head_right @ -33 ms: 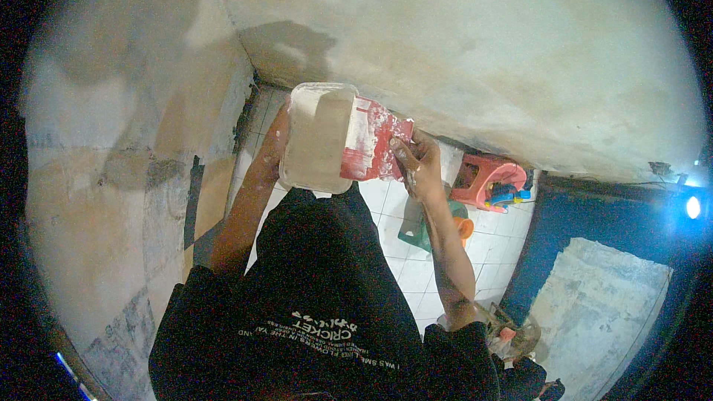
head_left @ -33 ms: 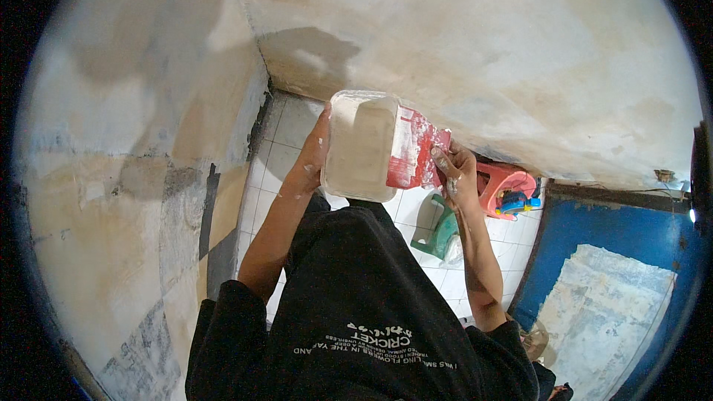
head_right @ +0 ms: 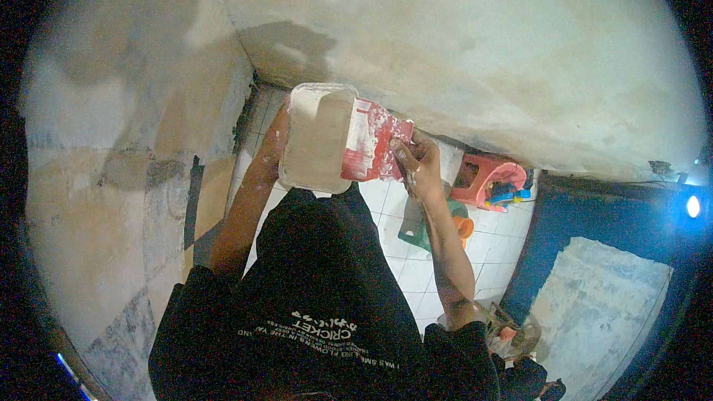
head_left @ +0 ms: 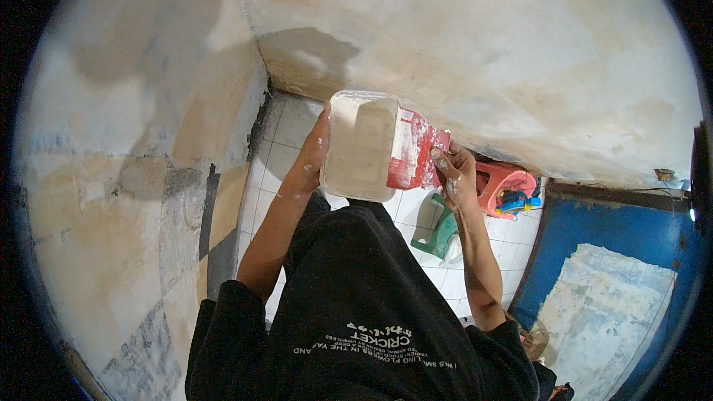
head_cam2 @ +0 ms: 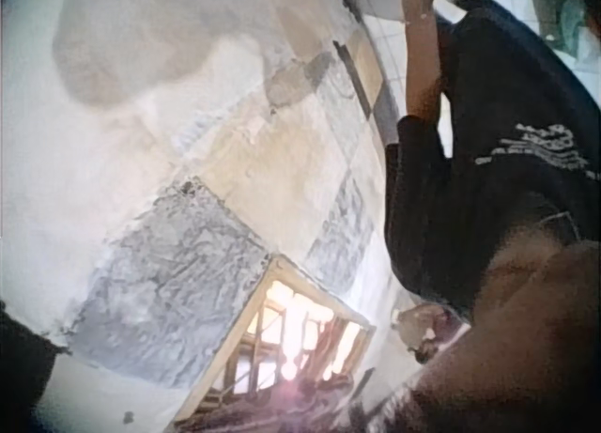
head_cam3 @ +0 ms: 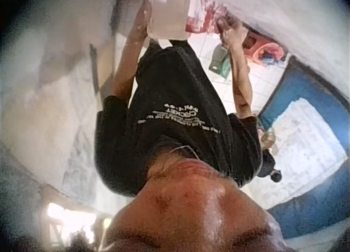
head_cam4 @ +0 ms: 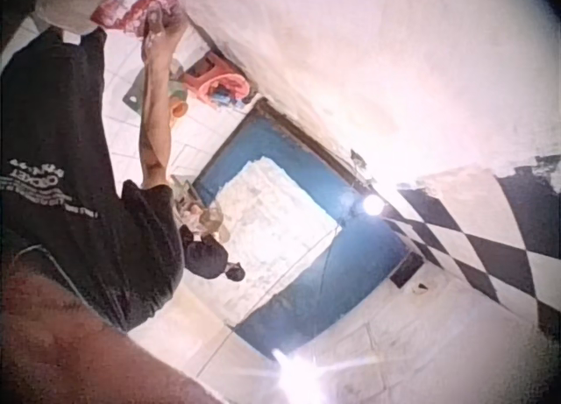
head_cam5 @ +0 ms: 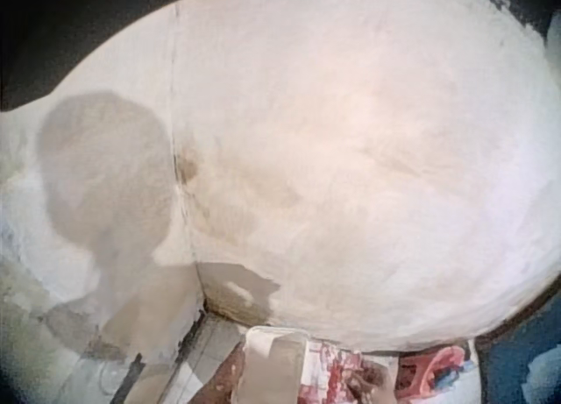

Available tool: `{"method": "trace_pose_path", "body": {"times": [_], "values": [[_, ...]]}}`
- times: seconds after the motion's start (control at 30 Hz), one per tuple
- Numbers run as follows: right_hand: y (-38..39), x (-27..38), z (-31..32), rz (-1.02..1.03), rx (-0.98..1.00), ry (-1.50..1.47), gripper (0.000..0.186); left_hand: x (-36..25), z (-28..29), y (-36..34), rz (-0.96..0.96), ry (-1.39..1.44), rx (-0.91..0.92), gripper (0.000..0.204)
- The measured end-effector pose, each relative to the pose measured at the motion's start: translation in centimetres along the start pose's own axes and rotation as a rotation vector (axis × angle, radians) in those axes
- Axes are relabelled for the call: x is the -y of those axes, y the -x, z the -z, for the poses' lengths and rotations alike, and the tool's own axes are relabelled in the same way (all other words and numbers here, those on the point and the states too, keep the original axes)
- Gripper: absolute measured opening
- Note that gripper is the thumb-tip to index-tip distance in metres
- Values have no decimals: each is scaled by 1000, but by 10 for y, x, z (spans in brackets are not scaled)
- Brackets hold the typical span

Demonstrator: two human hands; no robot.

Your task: The person applies white plaster to a wall using a red handheld scraper.

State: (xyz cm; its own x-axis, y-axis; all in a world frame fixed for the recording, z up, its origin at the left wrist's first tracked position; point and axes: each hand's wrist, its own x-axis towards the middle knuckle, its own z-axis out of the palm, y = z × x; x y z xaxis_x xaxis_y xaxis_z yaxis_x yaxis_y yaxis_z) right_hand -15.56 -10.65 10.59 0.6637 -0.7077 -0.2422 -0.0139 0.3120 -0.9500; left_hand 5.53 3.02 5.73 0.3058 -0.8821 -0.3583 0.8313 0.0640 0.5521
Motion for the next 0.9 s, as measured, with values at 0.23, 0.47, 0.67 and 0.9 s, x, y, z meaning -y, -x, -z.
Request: {"method": "trace_pose_path", "body": {"times": [0.23, 0.47, 0.67, 0.9], "values": [[1, -9, 12, -4, -36, 36, 27, -7, -3, -2, 54, -37, 6, 62], [-1, -7, 15, -27, -77, 159, 26, -4, 11, -21, 36, -21, 10, 61], [9, 6, 43, 212, -201, 119, 22, -29, 9, -16, 121, 72, 59, 59], [6, 57, -17, 1017, 120, 1000, 21, -19, -3, -4, -84, -238, 69, 55]]}}
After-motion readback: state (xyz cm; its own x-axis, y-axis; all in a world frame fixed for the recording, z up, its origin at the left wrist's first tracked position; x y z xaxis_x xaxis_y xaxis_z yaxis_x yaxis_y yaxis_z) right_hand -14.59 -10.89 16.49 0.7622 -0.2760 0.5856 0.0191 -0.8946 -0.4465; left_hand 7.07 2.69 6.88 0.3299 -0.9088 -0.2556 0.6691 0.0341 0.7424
